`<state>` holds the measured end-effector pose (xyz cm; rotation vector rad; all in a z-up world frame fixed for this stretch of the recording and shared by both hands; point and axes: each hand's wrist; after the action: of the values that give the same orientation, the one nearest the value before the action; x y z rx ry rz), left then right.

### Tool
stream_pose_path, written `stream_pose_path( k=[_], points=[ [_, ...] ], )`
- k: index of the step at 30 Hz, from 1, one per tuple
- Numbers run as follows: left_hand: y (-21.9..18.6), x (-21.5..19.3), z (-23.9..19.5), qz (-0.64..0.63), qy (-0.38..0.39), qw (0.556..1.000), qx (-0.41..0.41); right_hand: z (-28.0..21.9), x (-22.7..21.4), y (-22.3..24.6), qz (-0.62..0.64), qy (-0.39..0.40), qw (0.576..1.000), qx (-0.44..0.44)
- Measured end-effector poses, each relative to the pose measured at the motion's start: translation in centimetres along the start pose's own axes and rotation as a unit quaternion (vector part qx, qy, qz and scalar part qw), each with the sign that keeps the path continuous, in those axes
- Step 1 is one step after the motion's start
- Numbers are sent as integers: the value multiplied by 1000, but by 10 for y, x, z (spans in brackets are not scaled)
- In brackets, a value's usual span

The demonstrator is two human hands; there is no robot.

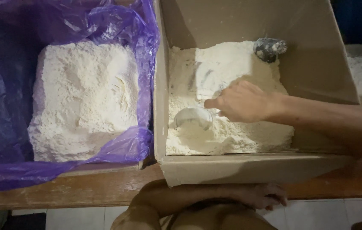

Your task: Sifting flour from a cardboard box into a container using a handheld sifter

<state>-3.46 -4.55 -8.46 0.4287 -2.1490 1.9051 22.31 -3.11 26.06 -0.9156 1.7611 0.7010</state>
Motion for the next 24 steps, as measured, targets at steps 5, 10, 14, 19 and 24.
stream_pose_path(
  k=[5, 10, 14, 19, 24],
  points=[
    [-9, -9, -6, 66, -3, 991, 115, 1, -28, 1, 60, 86, 993, 49],
    [-10, -5, -2, 38, 12, 998, 45, -9, -30, -24, 234, 73, 969, 23],
    [-53, -7, -27, 54, 25, 998, 25, -25, -47, -35, 296, 20, 954, 40],
    [14, -19, 14, 70, 37, 979, 186, -48, -69, -52, 365, 31, 916, 162],
    [-60, -12, -37, 72, 20, 997, 15, -58, -101, -51, 317, 2, 927, 199]
  ],
)
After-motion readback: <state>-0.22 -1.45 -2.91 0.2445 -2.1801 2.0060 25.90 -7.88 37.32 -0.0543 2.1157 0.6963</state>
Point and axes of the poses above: each hand's wrist, its own z-axis towards the middle knuckle, its own x-axis out of the palm, y = z × x, and after that the axes turned 12 degrees about -x, right-handed
